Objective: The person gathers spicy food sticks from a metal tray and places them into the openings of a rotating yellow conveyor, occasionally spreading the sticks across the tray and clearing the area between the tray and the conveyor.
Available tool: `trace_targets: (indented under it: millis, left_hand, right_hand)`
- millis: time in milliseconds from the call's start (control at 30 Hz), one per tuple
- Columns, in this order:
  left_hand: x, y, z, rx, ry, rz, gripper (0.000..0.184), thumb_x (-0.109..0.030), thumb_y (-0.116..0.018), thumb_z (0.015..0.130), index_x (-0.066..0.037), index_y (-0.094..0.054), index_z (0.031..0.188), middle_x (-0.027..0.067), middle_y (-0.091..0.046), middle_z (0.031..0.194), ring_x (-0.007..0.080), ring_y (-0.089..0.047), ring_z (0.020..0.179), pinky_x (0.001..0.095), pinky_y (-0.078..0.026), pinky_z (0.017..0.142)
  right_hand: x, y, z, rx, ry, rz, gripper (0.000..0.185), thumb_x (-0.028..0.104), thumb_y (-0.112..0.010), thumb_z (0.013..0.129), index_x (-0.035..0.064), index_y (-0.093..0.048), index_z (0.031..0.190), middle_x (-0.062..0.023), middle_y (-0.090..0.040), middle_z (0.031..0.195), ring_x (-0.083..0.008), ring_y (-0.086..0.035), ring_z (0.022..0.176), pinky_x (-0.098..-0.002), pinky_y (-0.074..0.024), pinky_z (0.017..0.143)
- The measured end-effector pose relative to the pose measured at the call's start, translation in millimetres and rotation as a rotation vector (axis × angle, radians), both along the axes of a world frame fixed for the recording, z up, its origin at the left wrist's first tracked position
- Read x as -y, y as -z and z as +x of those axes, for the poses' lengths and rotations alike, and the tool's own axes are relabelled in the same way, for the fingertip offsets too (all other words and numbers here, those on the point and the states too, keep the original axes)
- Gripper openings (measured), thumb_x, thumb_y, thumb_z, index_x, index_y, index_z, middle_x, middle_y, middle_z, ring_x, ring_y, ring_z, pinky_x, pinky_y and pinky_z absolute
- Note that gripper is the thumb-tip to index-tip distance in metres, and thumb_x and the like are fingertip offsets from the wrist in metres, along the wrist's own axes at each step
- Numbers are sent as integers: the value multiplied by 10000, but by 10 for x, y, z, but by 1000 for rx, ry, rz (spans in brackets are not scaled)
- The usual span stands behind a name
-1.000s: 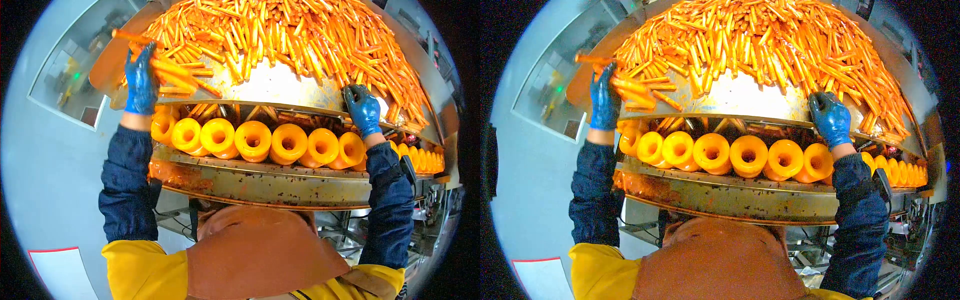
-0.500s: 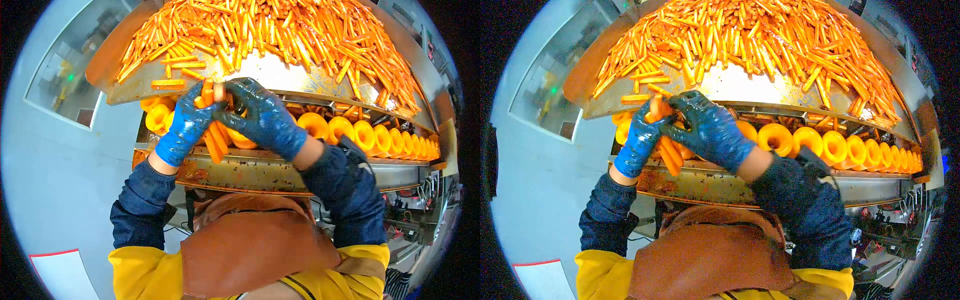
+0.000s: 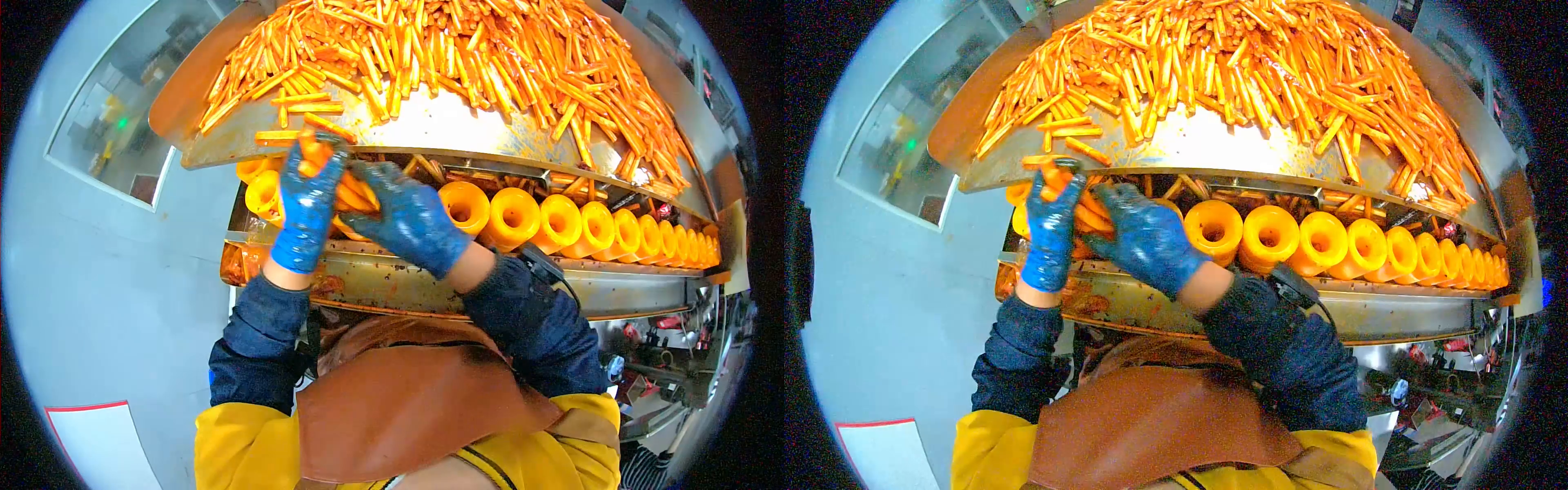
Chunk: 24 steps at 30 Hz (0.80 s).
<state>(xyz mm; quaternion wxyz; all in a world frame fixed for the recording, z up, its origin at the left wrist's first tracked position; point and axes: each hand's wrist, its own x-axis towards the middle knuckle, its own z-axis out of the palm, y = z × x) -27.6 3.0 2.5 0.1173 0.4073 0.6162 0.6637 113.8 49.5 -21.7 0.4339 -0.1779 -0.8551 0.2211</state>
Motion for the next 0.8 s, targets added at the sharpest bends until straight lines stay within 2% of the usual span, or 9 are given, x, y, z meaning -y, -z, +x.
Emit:
trace_targets:
  millis: [133, 200, 267, 333, 433, 533, 567, 667, 800]
  left_hand:
    - [17, -33, 169, -276, 40, 5, 197, -109, -725, 755, -39, -627, 911, 13, -627, 842, 101, -555, 754, 259, -472, 713]
    - [58, -93, 130, 9, 106, 22, 182, -104, -716, 763, -36, -625, 905, 1, -625, 825, 94, -554, 734, 249, -471, 687]
    - [93, -155, 40, 120, 24, -53, 137, -156, -671, 820, -49, -631, 895, -7, -596, 792, 68, -503, 681, 243, -436, 581]
    - [72, -100, -142, 185, -7, -27, 177, -211, -653, 845, -49, -637, 915, 2, -585, 789, 62, -481, 677, 241, -412, 549]
    - [-22, 157, -143, 232, -14, -55, 249, -263, -645, 855, -32, -632, 949, 8, -597, 791, 95, -501, 691, 259, -432, 587]
    - [-135, 506, -255, -206, 138, -232, 365, -202, -711, 791, -11, -596, 1081, 103, -619, 1025, 171, -581, 907, 303, -472, 808]
    - [-118, 488, -230, -318, 175, -95, 433, -129, -722, 752, -27, -572, 1146, 120, -586, 1125, 175, -572, 1000, 303, -464, 869]
    - [-64, 230, -118, -593, 399, -113, 466, -93, -704, 741, -48, -555, 1181, 107, -577, 1152, 184, -565, 1025, 312, -459, 892]
    - [-16, 181, 110, -325, 695, -352, 444, -94, -703, 734, -42, -571, 1155, 131, -613, 1084, 206, -602, 952, 312, -487, 837]
  right_hand:
    - [-74, -24, -64, 244, -161, -351, 445, 260, -681, 749, 12, -575, 1102, -223, -614, 1017, -379, -582, 963, -417, -473, 830]
    - [-106, 114, 1, 98, -45, -203, 448, 228, -687, 727, -2, -571, 1094, -237, -609, 995, -383, -586, 940, -412, -474, 806]
    - [-166, 68, 67, -80, -29, -470, 322, 146, -681, 767, -10, -603, 1037, -155, -649, 915, -204, -625, 822, -327, -485, 729]
    - [-221, 52, 168, -290, -34, -619, 255, 239, -673, 768, 43, -632, 926, -179, -639, 788, -371, -616, 760, -405, -494, 678]
    - [-279, 221, 245, -162, 5, -556, 228, 265, -686, 772, 74, -641, 886, -183, -644, 805, -355, -621, 754, -404, -497, 665]
    - [-259, 312, 322, 14, 108, -415, 237, 280, -697, 759, 87, -642, 884, -179, -638, 796, -347, -622, 747, -412, -499, 659]
    - [-250, 300, 342, 9, 85, -401, 248, 283, -699, 757, 86, -639, 896, -178, -637, 794, -351, -623, 754, -413, -501, 659]
    - [-268, 413, 336, 24, 34, -415, 261, 279, -706, 752, 84, -634, 910, -176, -639, 812, -353, -624, 770, -412, -508, 662]
    - [-264, 382, 387, 11, 61, -454, 278, 286, -706, 752, 88, -637, 935, -166, -643, 845, -344, -623, 779, -408, -509, 682]
